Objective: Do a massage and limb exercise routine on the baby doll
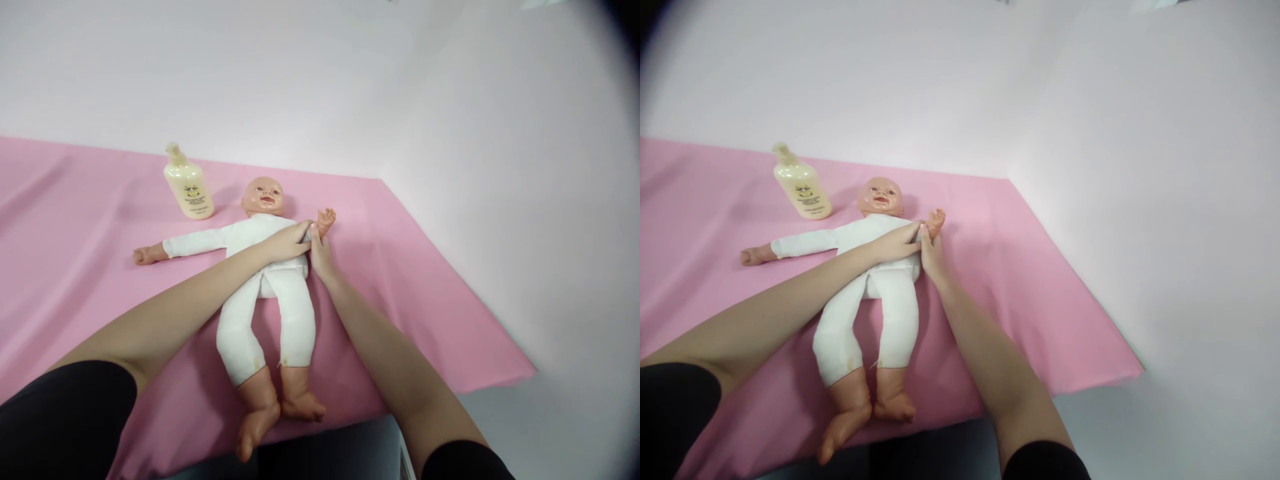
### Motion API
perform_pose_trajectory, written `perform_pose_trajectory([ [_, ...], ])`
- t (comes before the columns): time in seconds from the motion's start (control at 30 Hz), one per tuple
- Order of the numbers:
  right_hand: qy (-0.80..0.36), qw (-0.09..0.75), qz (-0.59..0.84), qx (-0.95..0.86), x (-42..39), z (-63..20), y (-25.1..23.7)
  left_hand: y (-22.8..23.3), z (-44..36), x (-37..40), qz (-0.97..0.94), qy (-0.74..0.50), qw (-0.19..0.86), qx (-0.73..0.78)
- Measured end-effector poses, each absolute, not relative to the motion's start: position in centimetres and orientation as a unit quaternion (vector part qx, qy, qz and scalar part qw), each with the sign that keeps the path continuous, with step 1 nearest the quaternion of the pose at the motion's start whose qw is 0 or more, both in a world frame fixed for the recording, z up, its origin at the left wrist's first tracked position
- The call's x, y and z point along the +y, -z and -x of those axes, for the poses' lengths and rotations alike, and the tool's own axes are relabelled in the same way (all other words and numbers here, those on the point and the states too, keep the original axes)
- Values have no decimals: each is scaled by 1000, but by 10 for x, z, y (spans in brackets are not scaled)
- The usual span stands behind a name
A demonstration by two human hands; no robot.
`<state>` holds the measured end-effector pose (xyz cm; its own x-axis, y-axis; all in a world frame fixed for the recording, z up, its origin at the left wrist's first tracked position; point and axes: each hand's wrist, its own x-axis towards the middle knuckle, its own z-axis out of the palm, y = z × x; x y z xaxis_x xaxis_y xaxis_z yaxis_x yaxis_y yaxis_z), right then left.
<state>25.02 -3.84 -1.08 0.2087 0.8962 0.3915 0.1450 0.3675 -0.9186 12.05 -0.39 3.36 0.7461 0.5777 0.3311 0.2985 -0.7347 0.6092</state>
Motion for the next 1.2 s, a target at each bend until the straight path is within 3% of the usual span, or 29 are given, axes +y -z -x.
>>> perform_pose_trajectory([
  [1.2, -301, 608, 488, -550, -43, -249, 5, -33, -121, -3, -895, -257, 270, 243],
])
